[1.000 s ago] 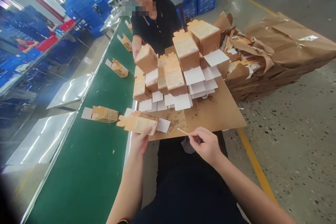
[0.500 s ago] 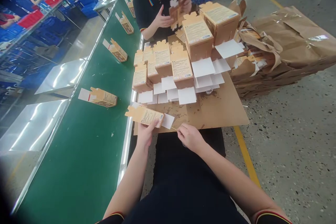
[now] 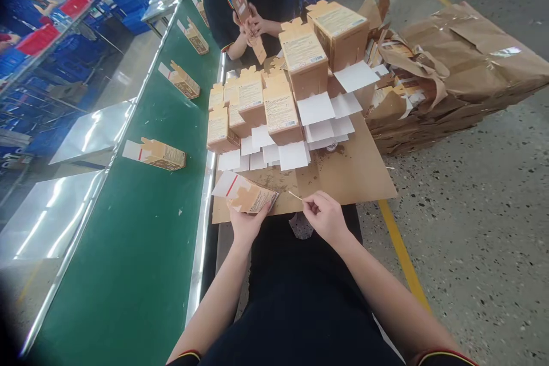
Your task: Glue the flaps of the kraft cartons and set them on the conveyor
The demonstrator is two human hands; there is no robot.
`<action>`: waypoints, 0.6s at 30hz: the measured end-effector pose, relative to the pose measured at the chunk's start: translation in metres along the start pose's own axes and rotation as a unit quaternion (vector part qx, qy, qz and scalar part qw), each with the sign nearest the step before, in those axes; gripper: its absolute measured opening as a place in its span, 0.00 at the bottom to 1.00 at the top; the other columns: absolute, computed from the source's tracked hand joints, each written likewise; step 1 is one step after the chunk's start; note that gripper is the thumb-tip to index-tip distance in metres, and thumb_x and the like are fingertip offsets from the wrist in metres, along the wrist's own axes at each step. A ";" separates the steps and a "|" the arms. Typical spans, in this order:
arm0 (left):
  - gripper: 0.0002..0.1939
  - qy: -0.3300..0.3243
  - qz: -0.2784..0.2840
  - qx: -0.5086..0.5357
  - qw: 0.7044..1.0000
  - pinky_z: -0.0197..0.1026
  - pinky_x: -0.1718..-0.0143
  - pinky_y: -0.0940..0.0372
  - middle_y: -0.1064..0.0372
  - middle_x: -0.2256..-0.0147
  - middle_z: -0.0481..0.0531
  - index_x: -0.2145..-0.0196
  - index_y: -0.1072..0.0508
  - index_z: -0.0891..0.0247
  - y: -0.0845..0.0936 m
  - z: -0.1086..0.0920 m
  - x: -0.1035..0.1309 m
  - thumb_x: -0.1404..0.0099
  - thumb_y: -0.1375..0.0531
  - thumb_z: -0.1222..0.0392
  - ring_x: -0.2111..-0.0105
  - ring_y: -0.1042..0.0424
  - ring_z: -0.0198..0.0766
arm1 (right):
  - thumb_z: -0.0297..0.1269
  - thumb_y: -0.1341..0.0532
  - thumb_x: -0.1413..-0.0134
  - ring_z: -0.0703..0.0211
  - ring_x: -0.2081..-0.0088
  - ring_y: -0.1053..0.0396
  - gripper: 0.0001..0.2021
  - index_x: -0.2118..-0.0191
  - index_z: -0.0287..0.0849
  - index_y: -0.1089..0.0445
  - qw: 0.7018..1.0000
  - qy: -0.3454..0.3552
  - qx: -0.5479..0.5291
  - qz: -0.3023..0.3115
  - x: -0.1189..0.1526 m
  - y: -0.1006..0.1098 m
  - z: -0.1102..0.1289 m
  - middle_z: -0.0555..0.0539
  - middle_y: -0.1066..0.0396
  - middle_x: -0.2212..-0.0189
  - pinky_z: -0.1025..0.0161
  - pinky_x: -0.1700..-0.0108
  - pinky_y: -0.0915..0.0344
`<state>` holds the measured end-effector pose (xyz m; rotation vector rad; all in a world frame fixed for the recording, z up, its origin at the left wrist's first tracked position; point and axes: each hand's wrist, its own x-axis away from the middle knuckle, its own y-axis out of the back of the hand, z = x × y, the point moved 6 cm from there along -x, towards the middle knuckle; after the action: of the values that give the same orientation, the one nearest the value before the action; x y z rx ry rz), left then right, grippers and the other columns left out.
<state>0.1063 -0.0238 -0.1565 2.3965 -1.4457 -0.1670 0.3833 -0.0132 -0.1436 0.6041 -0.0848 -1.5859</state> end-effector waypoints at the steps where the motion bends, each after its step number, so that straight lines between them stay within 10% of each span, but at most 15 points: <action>1: 0.51 -0.012 -0.013 -0.021 1.000 0.61 0.30 0.29 0.26 0.37 0.68 0.37 0.35 0.57 0.001 -0.002 0.002 0.50 0.15 0.50 0.30 0.26 0.66 | 0.37 0.36 0.27 0.57 0.72 0.29 0.11 0.65 0.48 0.21 1.000 -0.006 -0.005 -0.008 0.004 0.006 0.001 0.47 0.24 0.71 0.60 0.69 0.26; 14: 0.47 -0.012 -0.027 -0.097 0.995 0.62 0.36 0.26 0.24 0.41 0.66 0.39 0.37 0.54 -0.011 -0.001 0.005 0.48 0.17 0.49 0.32 0.25 0.68 | 0.41 0.36 0.26 0.59 0.74 0.31 0.13 0.65 0.48 0.21 0.998 -0.037 -0.037 -0.018 0.026 0.032 0.013 0.47 0.25 0.73 0.60 0.72 0.28; 18: 0.51 -0.020 -0.049 -0.016 0.998 0.64 0.31 0.28 0.27 0.36 0.67 0.36 0.39 0.54 0.021 -0.004 -0.012 0.49 0.16 0.50 0.31 0.27 0.67 | 0.44 0.35 0.26 0.57 0.74 0.30 0.15 0.67 0.48 0.21 0.999 -0.030 -0.042 -0.013 0.022 0.035 0.018 0.46 0.24 0.73 0.58 0.72 0.27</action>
<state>0.0838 -0.0209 -0.1463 2.4520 -1.3337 -0.2602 0.4080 -0.0438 -0.1215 0.4937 -0.0544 -1.6249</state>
